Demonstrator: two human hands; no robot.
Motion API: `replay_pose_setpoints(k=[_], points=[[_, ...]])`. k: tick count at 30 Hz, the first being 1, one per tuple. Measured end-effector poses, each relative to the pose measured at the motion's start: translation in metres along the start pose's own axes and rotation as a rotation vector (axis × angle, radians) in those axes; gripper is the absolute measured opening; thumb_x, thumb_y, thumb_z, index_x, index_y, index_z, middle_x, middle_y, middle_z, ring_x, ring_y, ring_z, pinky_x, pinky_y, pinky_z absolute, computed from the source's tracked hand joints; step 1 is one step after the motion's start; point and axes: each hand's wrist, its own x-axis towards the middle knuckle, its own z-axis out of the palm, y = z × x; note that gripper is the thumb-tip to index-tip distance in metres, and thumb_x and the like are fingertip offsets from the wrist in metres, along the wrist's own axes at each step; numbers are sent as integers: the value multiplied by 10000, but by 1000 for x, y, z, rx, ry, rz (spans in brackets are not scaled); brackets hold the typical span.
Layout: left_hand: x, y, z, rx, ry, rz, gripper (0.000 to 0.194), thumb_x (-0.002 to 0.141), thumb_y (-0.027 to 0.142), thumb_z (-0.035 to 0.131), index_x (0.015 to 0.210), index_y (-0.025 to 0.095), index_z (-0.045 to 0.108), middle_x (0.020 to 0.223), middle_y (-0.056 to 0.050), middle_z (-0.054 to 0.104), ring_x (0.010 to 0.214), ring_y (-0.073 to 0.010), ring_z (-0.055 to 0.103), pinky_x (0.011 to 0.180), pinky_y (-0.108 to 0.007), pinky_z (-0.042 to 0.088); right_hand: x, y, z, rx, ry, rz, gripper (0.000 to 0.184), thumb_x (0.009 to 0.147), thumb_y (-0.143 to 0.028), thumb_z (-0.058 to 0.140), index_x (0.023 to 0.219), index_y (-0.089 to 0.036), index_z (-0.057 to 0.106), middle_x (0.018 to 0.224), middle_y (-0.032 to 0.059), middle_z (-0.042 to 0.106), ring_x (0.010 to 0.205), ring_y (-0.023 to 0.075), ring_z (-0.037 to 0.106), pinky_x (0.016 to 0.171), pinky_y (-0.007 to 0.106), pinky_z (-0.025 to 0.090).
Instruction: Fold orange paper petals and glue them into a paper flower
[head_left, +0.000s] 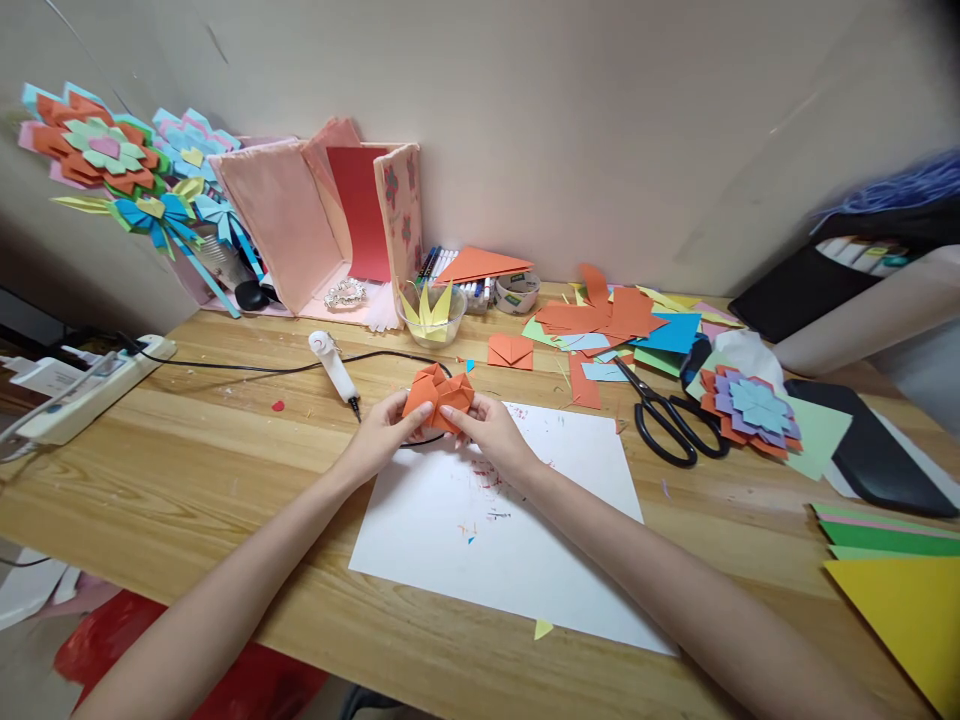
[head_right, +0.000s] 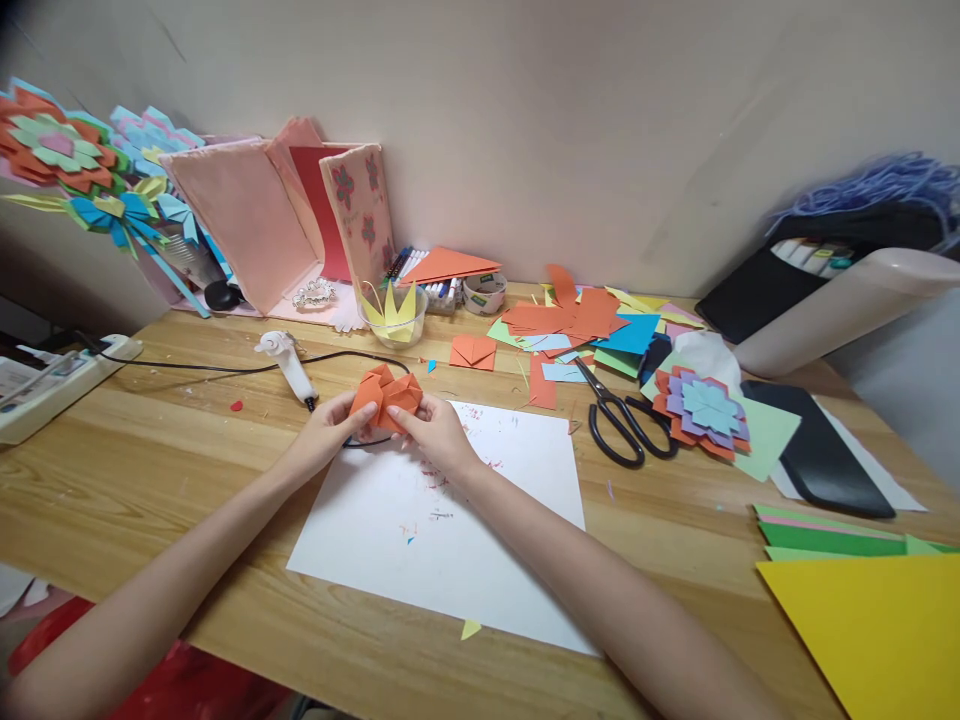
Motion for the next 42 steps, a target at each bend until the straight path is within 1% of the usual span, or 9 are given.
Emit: replay_pose_setpoints(k=[3, 6, 11, 22, 27, 31, 34, 37, 42], points=[[2, -1, -3, -23, 70, 8, 316, 774, 454, 539, 740, 141, 561, 635, 21, 519, 574, -99, 476, 566, -208, 404, -1, -3, 1, 40, -31, 10, 323, 698, -372, 659, 906, -128, 618, 753, 25, 634, 533, 87, 526, 531, 228, 439], [4, -3, -7, -18, 106, 27, 308, 777, 443, 539, 711, 144, 566, 672, 8, 553, 586, -102, 498, 583, -211, 417, 0, -5, 1, 51, -44, 21, 276, 659, -314, 696, 852, -126, 637, 763, 32, 658, 597, 105, 567, 595, 240, 452], [4, -4, -7, -5, 111, 42, 311, 779, 432, 539, 668, 144, 570, 618, 21, 541, 559, -95, 487, 560, -199, 403, 0, -5, -1, 67, -62, 34, 291, 616, -252, 726, 874, -141, 648, 863, 52, 693, 740, 152, 632, 728, 287, 469], [4, -3, -6, 16, 112, 25, 322, 780, 424, 539, 637, 137, 550, 548, 31, 500, 525, -88, 457, 525, -194, 366, 1, -3, -4, 67, -128, 9, 323, 597, -236, 734, 893, -127, 663, 936, 73, 690, 831, 180, 635, 802, 319, 455], [3, -2, -5, 25, 111, 19, 320, 782, 419, 535, 631, 137, 544, 548, 28, 504, 533, -90, 462, 529, -195, 367, 1, -2, -5, 43, -139, 9, 340, 602, -251, 734, 910, -129, 657, 944, 71, 684, 839, 183, 627, 799, 316, 452], [4, -3, -8, 48, 106, 8, 338, 770, 448, 540, 622, 143, 527, 539, 38, 480, 514, -85, 448, 510, -190, 361, 1, -4, -6, -62, -149, 11, 357, 625, -269, 728, 947, -144, 638, 939, 56, 676, 822, 175, 619, 762, 295, 453], [4, -3, -11, 97, 131, 9, 348, 755, 474, 548, 632, 148, 534, 538, 44, 467, 499, -81, 430, 472, -183, 338, 2, -7, -7, -100, -193, 36, 306, 713, -339, 658, 950, -147, 640, 929, 58, 670, 804, 165, 612, 734, 282, 456], [4, -2, -14, 126, 129, -5, 360, 739, 491, 555, 615, 154, 524, 524, 46, 451, 481, -81, 414, 445, -182, 320, 3, -10, -8, -54, -167, 78, 294, 777, -384, 582, 933, -146, 654, 933, 68, 669, 796, 153, 607, 732, 274, 453], [5, -2, -13, 123, 107, -14, 365, 746, 485, 552, 608, 149, 521, 522, 44, 453, 484, -77, 418, 445, -176, 323, 2, -10, -7, -45, -129, 74, 298, 729, -351, 640, 911, -117, 663, 886, 84, 675, 748, 148, 599, 713, 275, 440]])
